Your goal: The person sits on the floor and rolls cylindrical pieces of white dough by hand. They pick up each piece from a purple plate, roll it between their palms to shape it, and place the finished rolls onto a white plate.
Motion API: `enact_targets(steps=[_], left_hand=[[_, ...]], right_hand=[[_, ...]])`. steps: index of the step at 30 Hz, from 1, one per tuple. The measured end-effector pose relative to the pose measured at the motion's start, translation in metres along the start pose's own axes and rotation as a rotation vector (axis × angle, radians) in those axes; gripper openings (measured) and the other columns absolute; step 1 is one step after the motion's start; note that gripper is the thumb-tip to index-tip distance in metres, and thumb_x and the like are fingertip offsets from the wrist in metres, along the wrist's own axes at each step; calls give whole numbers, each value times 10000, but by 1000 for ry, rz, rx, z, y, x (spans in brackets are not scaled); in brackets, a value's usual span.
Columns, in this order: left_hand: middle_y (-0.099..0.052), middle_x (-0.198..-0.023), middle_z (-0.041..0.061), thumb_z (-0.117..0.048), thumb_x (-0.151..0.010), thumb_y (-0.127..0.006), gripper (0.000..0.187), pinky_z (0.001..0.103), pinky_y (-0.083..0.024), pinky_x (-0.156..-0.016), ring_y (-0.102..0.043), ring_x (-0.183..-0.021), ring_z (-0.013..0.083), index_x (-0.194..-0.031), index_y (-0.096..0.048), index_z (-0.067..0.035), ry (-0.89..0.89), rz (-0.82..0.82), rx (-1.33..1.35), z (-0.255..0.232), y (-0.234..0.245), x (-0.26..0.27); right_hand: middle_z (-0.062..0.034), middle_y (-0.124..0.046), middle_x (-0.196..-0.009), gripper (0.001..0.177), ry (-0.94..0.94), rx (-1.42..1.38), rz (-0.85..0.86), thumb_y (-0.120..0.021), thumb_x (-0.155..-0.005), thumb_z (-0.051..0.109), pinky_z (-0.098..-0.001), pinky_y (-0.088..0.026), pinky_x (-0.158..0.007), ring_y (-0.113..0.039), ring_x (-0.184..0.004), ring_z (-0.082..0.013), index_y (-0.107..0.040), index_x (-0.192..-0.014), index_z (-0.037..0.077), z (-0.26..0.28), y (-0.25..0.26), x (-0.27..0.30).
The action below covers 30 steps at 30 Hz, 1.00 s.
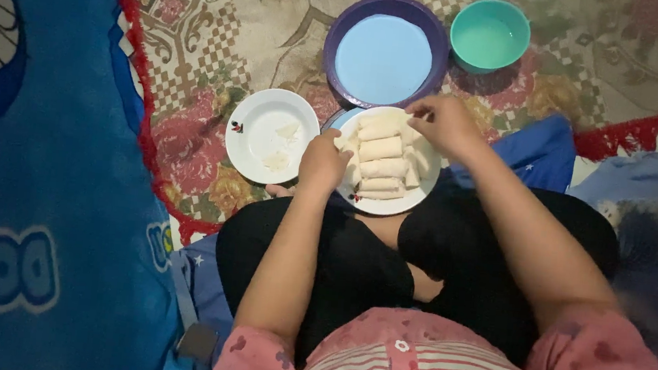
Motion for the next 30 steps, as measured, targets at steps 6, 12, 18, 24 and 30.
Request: enact_targets(steps=[6, 12, 18, 24, 30], left_hand=[[-715, -1169, 232, -123, -948, -676, 386, 557, -533, -1006, -654, -1212, 392, -1318, -660, -16, -156, -36, -84, -39, -10, -29], [-701, -1082, 187, -87, -934, -662, 294, 527, -560, -933, -703, -1076, 394, -1221, -726, -98, -315, -85, -180, -45, -44, -68], [-676, -1038, 230, -88, -914, -663, 214, 572, -555, -864, -694, -1004, 469, -1101, -760, -48, -348, -54, -256, -30, -63, -74], [-664, -970, 179, -99, -842, -759, 262, 505, -532, -831, -690, -950, 416, -1103, -753, -69, -369, -22, -290, -32, -72, -83], [-667, -961, 159, -102, -812, -795, 281, 492, -529, -813, -687, -958, 394, -1086, -747, -62, -362, 4, -313, -35, -72, -85]], right_hand=[[-191, -764, -1043, 247, -58, 15, -35, -707, -932, 185, -467, -572, -777, -732, -928, -377, -777, -1137, 66, -33, -11, 1], [-136, -759, -1077, 278, -25, 108, -60, -665, -964, 201, -434, -592, -788, -737, -941, -326, -760, -1213, 119, -57, -53, -25], [-172, -699, -1080, 326, 43, 191, -58, -713, -946, 236, -504, -574, -864, -696, -1035, -395, -747, -1230, 79, -34, -69, -31], [-125, -670, -978, 316, -1, 252, 56, -709, -916, 256, -561, -576, -837, -683, -1004, -369, -747, -1197, 118, -40, -79, -32], [-70, -636, -1032, 326, -70, 277, 148, -702, -929, 303, -620, -552, -858, -647, -1055, -330, -735, -1234, 192, -62, -100, -39]])
Point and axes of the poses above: each hand's wrist, its own x-axis away from the middle knuckle, its own y-axis out of the back of the hand, z = x × y, the point moved 9 cm from there along -x, towards the middle knuckle
